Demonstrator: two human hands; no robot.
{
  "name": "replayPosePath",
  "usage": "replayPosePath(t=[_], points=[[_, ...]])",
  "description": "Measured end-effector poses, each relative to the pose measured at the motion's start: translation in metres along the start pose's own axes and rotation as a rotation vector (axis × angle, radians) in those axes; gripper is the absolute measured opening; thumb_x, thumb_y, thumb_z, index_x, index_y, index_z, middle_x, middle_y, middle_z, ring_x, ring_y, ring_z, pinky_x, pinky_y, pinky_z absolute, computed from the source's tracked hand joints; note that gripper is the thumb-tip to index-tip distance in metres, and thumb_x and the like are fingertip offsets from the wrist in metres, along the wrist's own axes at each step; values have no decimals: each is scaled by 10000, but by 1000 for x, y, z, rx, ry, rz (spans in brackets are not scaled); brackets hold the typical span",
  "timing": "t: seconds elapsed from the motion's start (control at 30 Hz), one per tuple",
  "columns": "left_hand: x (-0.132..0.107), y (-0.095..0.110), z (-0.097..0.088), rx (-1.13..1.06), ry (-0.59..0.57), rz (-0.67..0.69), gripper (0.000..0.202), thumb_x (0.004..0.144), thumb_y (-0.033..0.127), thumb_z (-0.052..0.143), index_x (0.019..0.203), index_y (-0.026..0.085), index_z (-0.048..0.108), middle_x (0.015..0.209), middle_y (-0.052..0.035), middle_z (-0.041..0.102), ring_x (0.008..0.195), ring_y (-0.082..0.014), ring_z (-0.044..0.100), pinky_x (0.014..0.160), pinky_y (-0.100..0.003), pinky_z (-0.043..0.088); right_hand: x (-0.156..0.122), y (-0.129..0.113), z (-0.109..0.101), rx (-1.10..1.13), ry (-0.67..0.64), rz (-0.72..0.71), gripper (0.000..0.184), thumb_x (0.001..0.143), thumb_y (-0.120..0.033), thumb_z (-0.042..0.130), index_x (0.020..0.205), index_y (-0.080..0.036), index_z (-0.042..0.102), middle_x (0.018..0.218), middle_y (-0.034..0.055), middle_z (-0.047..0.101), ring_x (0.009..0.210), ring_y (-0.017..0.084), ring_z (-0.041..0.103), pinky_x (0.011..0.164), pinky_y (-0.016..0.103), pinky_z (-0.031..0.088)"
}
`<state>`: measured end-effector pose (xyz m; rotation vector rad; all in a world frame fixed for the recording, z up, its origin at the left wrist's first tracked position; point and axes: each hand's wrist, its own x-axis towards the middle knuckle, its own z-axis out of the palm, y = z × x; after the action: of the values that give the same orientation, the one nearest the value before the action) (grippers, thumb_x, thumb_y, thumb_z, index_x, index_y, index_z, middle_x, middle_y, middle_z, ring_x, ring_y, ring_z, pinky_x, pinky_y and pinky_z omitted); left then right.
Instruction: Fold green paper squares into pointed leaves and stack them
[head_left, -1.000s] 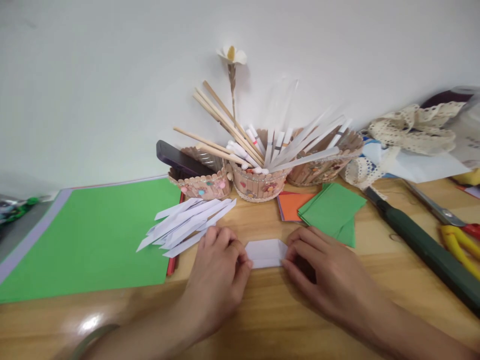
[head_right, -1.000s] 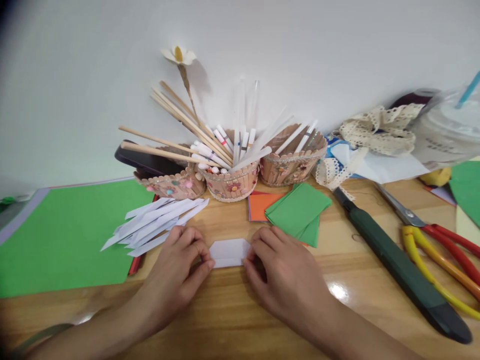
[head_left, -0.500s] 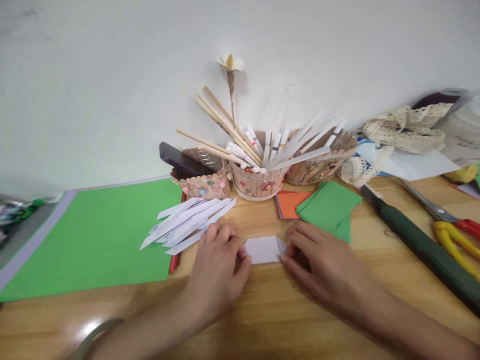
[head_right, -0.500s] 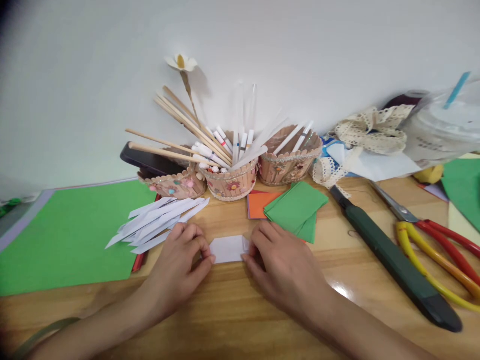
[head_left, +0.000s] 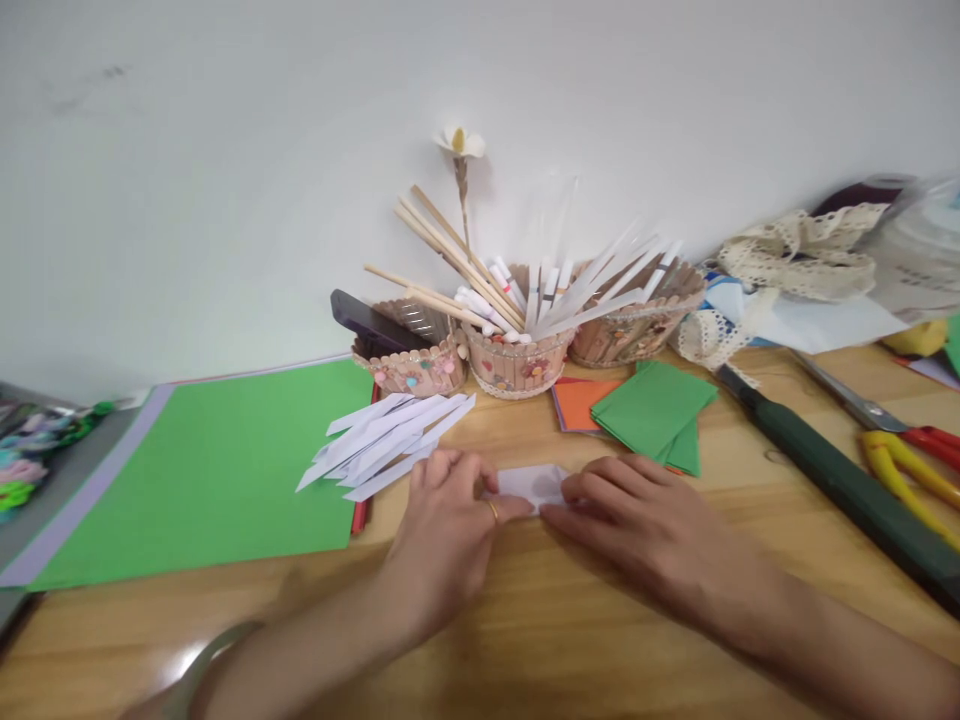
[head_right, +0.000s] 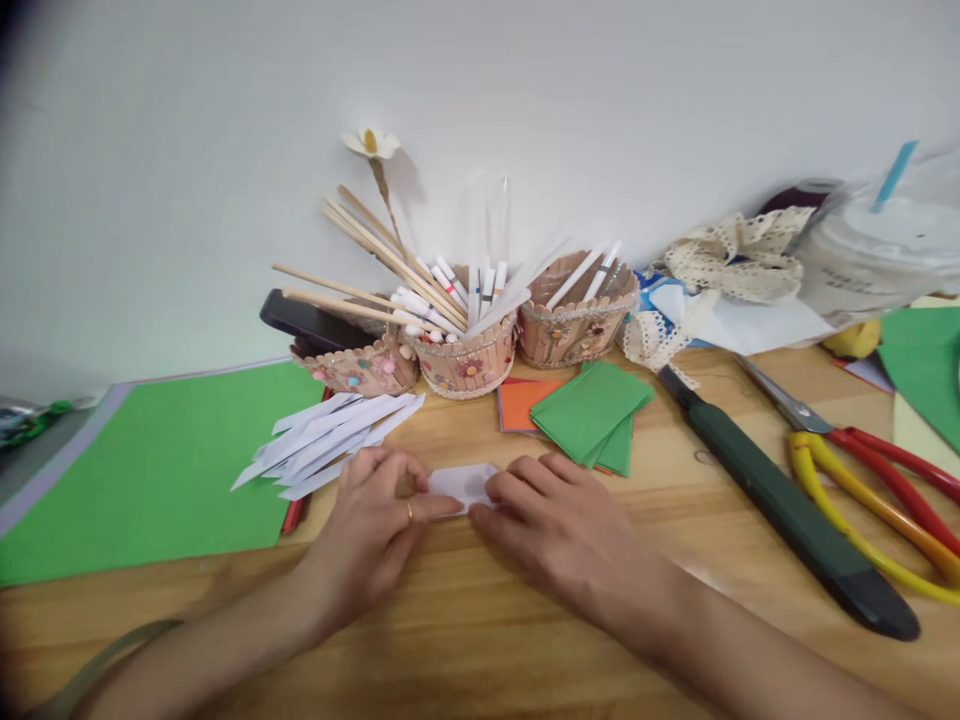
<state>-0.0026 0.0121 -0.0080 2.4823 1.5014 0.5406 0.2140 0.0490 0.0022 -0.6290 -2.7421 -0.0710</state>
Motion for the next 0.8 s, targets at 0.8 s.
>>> replayPosePath(t=[0.8], points=[[-6, -5, -31, 496, -226, 344, 150, 899, 209, 530, 1010, 161, 619, 810, -18, 632, 783, -195, 475, 606, -338, 220, -10, 26, -5, 167, -78, -126, 341, 971, -193, 294, 1007, -141, 629, 950, 72, 662, 912, 184, 549, 757, 336, 459]])
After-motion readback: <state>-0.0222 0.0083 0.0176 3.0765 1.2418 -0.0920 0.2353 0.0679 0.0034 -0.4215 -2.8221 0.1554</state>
